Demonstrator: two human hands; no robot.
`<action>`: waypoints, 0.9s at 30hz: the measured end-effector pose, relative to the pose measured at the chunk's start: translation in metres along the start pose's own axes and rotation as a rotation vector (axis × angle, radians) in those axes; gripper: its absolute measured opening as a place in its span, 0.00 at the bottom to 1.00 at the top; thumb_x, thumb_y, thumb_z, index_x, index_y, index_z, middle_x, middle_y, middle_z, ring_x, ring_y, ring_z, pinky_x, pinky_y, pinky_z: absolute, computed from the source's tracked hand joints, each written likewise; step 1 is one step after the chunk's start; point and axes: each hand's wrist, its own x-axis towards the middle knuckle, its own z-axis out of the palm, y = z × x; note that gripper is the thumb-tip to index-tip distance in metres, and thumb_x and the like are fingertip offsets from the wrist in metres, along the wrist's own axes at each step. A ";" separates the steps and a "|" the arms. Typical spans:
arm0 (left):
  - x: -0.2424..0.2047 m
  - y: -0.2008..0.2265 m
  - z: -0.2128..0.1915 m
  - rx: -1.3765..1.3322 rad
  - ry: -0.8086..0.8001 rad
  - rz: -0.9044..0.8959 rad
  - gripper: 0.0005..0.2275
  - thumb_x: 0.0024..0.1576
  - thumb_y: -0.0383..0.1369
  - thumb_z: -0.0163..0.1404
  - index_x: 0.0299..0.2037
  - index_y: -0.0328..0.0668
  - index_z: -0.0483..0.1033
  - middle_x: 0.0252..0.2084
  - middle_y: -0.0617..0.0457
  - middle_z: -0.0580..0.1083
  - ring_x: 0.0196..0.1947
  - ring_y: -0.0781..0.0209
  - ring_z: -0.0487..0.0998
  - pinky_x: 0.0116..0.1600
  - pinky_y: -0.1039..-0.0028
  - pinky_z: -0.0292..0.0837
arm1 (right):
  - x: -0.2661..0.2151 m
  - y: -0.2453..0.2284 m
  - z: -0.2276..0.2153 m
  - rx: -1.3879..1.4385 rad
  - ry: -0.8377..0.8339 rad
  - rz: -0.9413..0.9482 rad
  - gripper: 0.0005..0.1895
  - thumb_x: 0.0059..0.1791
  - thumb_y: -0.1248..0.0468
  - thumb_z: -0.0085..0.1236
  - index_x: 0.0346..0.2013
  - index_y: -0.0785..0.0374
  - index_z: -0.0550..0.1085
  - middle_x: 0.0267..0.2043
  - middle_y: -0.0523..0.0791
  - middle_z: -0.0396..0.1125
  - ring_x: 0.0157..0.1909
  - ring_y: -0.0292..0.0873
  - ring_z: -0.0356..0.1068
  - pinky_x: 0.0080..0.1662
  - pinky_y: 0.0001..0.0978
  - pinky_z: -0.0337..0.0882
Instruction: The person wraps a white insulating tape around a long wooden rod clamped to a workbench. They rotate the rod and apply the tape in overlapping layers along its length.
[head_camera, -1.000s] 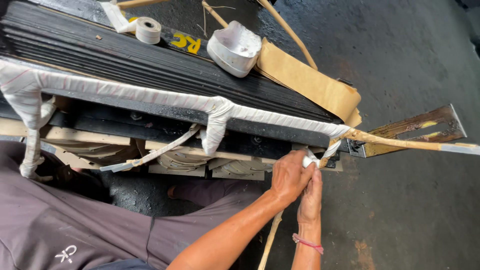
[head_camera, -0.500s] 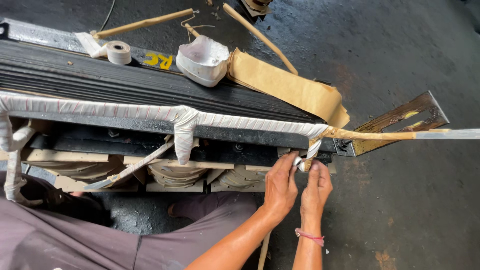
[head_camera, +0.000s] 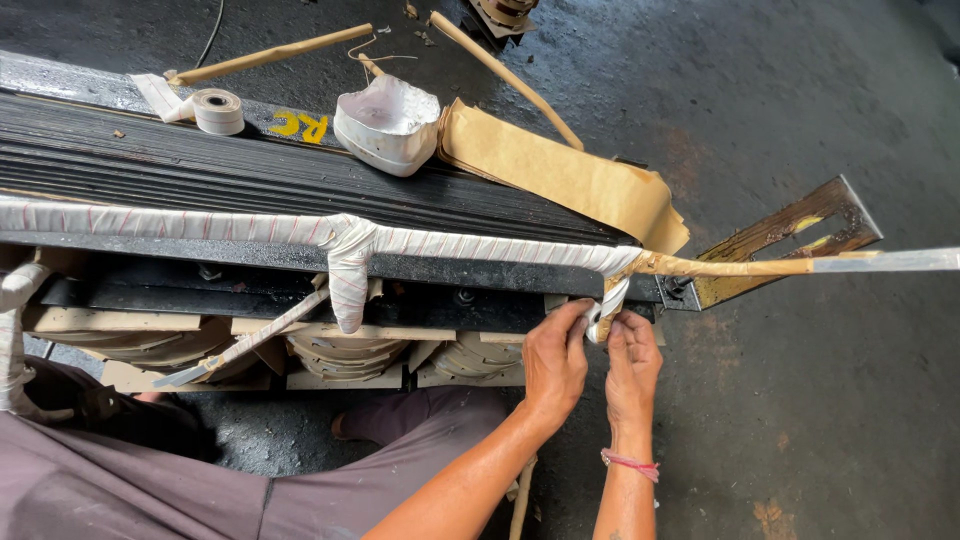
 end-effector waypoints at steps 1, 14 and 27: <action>0.000 -0.001 0.001 -0.028 0.009 -0.043 0.09 0.59 0.24 0.50 0.48 0.36 0.80 0.43 0.41 0.80 0.41 0.43 0.82 0.45 0.65 0.75 | 0.001 -0.001 0.000 -0.013 0.020 0.001 0.16 0.57 0.58 0.53 0.52 0.67 0.72 0.48 0.44 0.72 0.50 0.34 0.69 0.53 0.27 0.69; -0.007 -0.005 -0.003 0.111 -0.184 -0.003 0.15 0.60 0.21 0.47 0.58 0.38 0.70 0.44 0.39 0.77 0.42 0.33 0.79 0.42 0.53 0.72 | 0.003 -0.003 0.004 -0.154 -0.038 0.031 0.23 0.59 0.52 0.42 0.62 0.64 0.64 0.58 0.45 0.64 0.59 0.37 0.62 0.61 0.32 0.64; 0.008 0.005 -0.010 0.143 -0.257 0.095 0.17 0.54 0.20 0.46 0.53 0.41 0.75 0.48 0.42 0.76 0.44 0.36 0.78 0.45 0.53 0.73 | 0.015 0.022 -0.019 -0.085 -0.103 0.030 0.25 0.56 0.48 0.55 0.56 0.64 0.64 0.48 0.41 0.64 0.46 0.32 0.60 0.48 0.26 0.63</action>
